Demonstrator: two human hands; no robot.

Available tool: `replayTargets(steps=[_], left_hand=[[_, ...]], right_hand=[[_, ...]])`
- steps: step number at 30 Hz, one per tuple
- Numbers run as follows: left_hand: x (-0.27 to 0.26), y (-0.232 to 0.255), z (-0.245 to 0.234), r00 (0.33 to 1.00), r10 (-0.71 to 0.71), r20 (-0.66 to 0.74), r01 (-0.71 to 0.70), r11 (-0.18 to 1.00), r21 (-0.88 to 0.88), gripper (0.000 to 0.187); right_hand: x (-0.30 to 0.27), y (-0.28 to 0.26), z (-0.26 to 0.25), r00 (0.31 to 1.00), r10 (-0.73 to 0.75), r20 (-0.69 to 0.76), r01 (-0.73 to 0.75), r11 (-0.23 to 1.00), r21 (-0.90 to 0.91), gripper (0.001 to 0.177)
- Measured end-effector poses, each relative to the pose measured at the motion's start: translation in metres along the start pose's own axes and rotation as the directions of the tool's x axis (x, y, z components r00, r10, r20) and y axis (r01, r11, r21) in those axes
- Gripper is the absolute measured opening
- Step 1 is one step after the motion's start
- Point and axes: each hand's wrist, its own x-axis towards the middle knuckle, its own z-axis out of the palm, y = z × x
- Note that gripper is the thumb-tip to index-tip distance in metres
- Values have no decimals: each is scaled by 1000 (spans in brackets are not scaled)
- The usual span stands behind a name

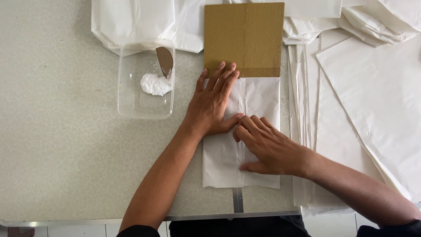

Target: Folding and gluing paper sheets to assemble paper bags using a cardboard template and adhesive.

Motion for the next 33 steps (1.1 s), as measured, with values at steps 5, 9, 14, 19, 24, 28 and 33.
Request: replayTargets(steps=[5, 9, 14, 19, 24, 28, 33], left_hand=[[-2, 0, 0, 1000, -9, -9, 9, 999, -32, 104], [-1, -1, 5, 999, -7, -32, 6, 999, -35, 90], [0, -1, 8, 999, -12, -33, 10, 999, -49, 85], [-1, -1, 4, 1000, 5, -22, -6, 999, -40, 78], [-1, 1, 0, 1000, -10, 2, 10, 997, -75, 78], [-2, 2, -3, 1000, -14, 18, 15, 998, -61, 80], [-1, 1, -3, 1000, 0, -15, -1, 998, -60, 77]], right_hand=[[14, 18, -15, 990, 62, -125, -43, 988, 146, 35], [23, 37, -10, 926, 138, -351, -151, 989, -9, 33], [19, 21, -14, 991, 116, -62, -112, 991, 69, 39], [27, 51, -9, 967, 90, -239, 9, 923, 384, 21], [50, 84, -20, 857, 338, -389, -253, 933, 255, 30], [63, 101, -16, 799, 388, -458, -334, 921, 199, 30], [73, 110, -20, 827, 353, -437, -270, 932, 240, 31]])
